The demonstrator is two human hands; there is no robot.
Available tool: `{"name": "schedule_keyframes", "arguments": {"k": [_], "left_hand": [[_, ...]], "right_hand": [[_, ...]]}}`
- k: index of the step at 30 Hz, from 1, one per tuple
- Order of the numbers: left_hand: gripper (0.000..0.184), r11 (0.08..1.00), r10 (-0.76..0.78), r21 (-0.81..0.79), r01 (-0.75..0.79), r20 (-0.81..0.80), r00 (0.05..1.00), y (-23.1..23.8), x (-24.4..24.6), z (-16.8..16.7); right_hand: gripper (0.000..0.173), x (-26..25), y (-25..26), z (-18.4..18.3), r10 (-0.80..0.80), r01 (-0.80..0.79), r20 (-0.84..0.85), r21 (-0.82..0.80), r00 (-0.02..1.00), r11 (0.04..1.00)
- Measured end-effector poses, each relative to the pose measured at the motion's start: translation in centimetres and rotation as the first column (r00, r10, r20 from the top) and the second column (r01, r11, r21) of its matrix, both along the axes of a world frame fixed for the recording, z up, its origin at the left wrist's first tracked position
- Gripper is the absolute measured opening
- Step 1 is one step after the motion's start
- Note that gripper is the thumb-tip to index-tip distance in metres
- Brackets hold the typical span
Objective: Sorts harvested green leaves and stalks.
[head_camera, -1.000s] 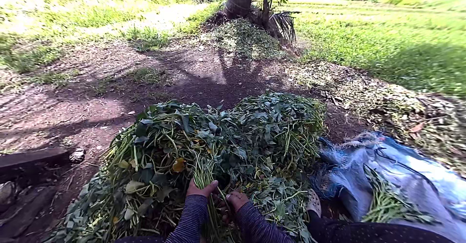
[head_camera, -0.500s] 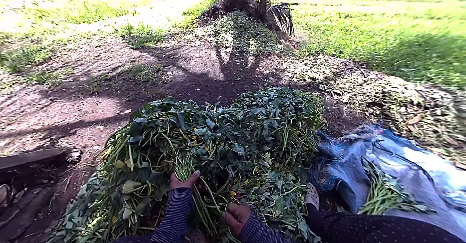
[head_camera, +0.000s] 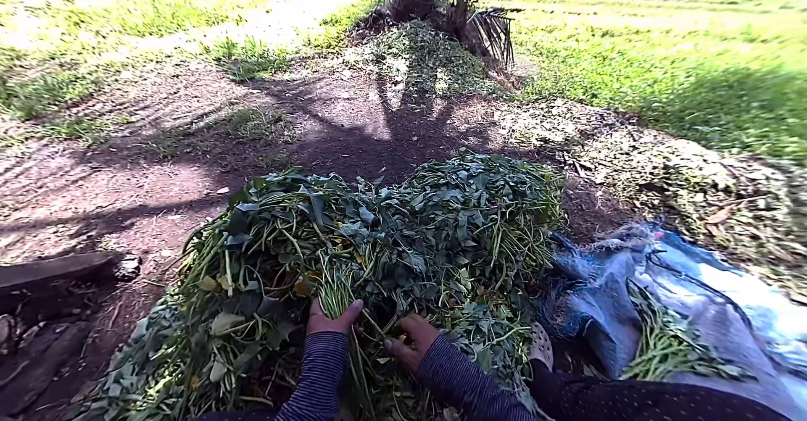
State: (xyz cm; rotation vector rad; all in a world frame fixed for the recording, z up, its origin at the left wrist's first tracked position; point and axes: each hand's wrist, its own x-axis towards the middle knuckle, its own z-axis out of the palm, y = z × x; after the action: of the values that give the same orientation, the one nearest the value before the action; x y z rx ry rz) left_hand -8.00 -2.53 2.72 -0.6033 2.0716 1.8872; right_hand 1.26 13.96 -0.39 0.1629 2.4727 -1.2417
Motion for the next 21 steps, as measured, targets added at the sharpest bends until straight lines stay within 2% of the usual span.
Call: {"name": "schedule_keyframes", "arguments": {"k": [4, 10, 12, 15, 17, 18, 21], "left_hand": [[0.082, 0.998, 0.052, 0.031, -0.051, -0.043, 0.998, -0.3, 0.2, 0.5], [0.084, 0.975, 0.217, 0.070, -0.209, -0.134, 0.967, -2.4, -0.7, 1.5], [0.083, 0.966, 0.257, 0.056, -0.251, -0.162, 0.953, -3.2, -1.3, 2.5], [0.080, 0.961, 0.276, 0.046, -0.273, -0.198, 0.940, -4.2, -2.5, 3.0], [0.078, 0.956, 0.292, 0.059, -0.286, -0.181, 0.939, -4.3, -2.8, 2.9], [0.076, 0.954, 0.299, 0.068, -0.291, -0.163, 0.940, -4.1, -2.9, 2.9], [0.079, 0.959, 0.281, 0.069, -0.273, -0.140, 0.950, -3.7, -3.1, 2.2]], "right_hand": [[0.037, -1.8, -3.1, -0.8, 0.128, -0.127, 0.109, -0.011, 0.986, 0.992], [0.044, -2.2, -0.3, -1.5, 0.247, -0.254, 0.130, 0.040, 0.960, 0.966], [0.045, -2.6, 1.2, -2.8, 0.192, -0.202, 0.132, 0.067, 0.972, 0.977], [0.052, -4.2, 4.8, -2.9, 0.011, -0.033, 0.243, 0.088, 0.970, 0.996], [0.052, -5.0, 5.8, -3.2, -0.095, 0.094, 0.153, 0.013, 0.984, 0.996], [0.050, -5.6, 5.3, -2.1, -0.111, 0.119, 0.126, -0.054, 0.986, 0.991], [0.041, -6.5, 1.5, 1.6, -0.028, 0.034, 0.027, -0.236, 0.999, 0.971]]}}
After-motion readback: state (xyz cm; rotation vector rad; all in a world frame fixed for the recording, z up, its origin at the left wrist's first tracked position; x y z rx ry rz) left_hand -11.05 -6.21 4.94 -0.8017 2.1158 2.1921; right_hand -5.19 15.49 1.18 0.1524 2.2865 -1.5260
